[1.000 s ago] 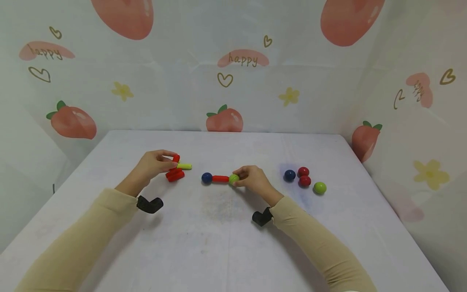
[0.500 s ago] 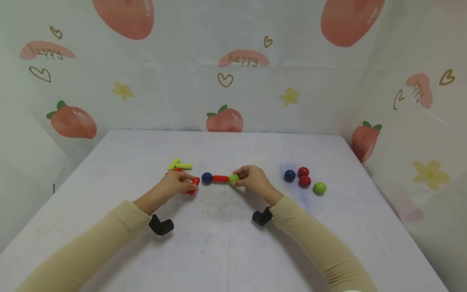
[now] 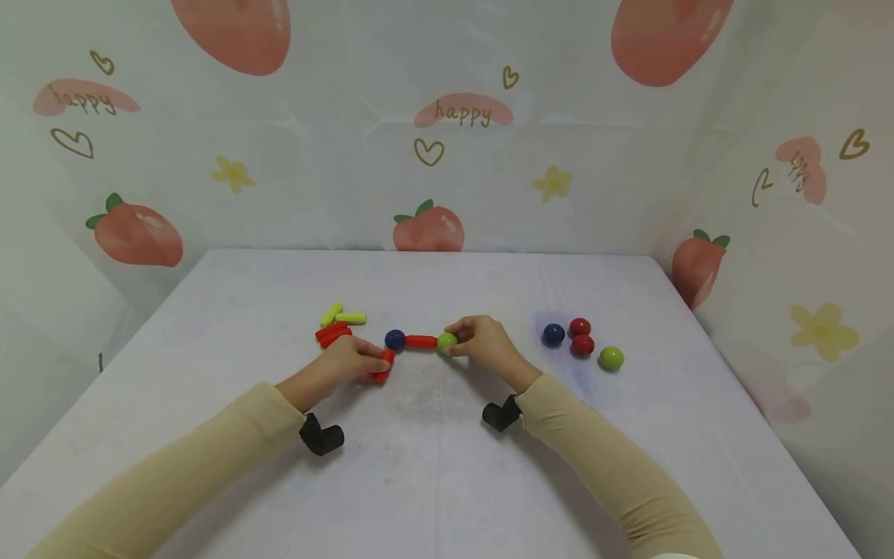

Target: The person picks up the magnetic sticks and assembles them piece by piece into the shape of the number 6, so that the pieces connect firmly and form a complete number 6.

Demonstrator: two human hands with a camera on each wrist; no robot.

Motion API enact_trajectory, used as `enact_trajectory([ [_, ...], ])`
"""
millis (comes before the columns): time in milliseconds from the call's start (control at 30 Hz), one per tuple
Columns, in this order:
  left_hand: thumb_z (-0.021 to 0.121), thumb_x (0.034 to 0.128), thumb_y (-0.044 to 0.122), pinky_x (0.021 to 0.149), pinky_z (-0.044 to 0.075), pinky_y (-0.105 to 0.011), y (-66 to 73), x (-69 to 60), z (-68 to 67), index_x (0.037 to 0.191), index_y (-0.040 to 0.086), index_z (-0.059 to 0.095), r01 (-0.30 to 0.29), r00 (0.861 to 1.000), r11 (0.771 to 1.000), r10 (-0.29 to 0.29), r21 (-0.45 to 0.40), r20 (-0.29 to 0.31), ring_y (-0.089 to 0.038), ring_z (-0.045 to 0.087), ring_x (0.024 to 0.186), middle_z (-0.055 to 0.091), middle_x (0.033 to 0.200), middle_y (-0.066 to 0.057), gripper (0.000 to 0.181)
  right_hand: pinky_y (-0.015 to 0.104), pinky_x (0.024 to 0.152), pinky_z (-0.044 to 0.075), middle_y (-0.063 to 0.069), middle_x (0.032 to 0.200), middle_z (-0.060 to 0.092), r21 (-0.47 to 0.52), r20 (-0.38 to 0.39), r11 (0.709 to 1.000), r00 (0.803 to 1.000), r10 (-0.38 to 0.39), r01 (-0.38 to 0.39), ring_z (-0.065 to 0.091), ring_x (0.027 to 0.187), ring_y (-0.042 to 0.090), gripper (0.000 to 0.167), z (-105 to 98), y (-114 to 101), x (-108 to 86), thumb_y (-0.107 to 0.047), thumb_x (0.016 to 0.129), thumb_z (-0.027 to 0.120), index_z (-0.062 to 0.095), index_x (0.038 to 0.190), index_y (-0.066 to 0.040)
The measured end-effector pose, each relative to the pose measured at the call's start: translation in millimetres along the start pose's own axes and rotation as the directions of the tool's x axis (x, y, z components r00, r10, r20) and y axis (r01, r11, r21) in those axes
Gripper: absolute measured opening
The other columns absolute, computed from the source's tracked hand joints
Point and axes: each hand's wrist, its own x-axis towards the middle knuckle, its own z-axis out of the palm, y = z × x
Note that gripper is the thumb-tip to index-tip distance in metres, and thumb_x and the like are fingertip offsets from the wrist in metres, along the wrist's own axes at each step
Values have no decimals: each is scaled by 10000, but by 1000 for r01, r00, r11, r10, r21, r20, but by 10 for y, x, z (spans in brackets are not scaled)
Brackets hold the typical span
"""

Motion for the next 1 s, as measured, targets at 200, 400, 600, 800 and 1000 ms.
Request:
enact_trajectory([
  [200,699,834,186,651,494,-174,48,-11,17,1068,31,660,27,1000,1000,-27,-13,6,-126,589,753,656,924,-63,284,321,857,504,90,1092,696,5,-2,1000,1000,-6,6,652,1021,195,376,3,1,2,-168,774,756,660,1133,-107],
  [400,711,825,202,642,494,-152,55,40,17,1062,36,658,55,998,998,-54,-32,20,-134,600,766,658,932,-67,294,324,865,505,90,1094,696,2,-3,1000,1000,0,0,652,1021,192,389,3,8,7,-172,772,758,659,1142,-109],
  [600,721,815,192,637,507,-156,45,72,25,1065,22,650,58,998,997,-57,-49,20,-125,613,739,653,941,-80,310,342,884,500,91,1099,694,-11,-5,1000,1000,8,-8,648,1032,197,391,3,2,4,-177,778,753,655,1151,-110],
  [800,733,803,186,650,520,-166,31,83,33,1068,26,650,65,998,994,-64,-86,20,-118,614,730,645,957,-81,321,348,898,495,85,1111,690,-6,-3,1000,1000,21,-21,642,1046,196,388,6,14,14,-180,780,752,653,1151,-119],
  [1000,731,805,181,639,528,-177,17,88,47,1061,23,647,70,997,991,-68,-111,20,-114,608,698,639,944,-82,313,354,906,491,81,1105,693,-5,-2,1000,1000,15,-15,644,1042,194,396,9,30,26,-182,778,754,653,1155,-118],
])
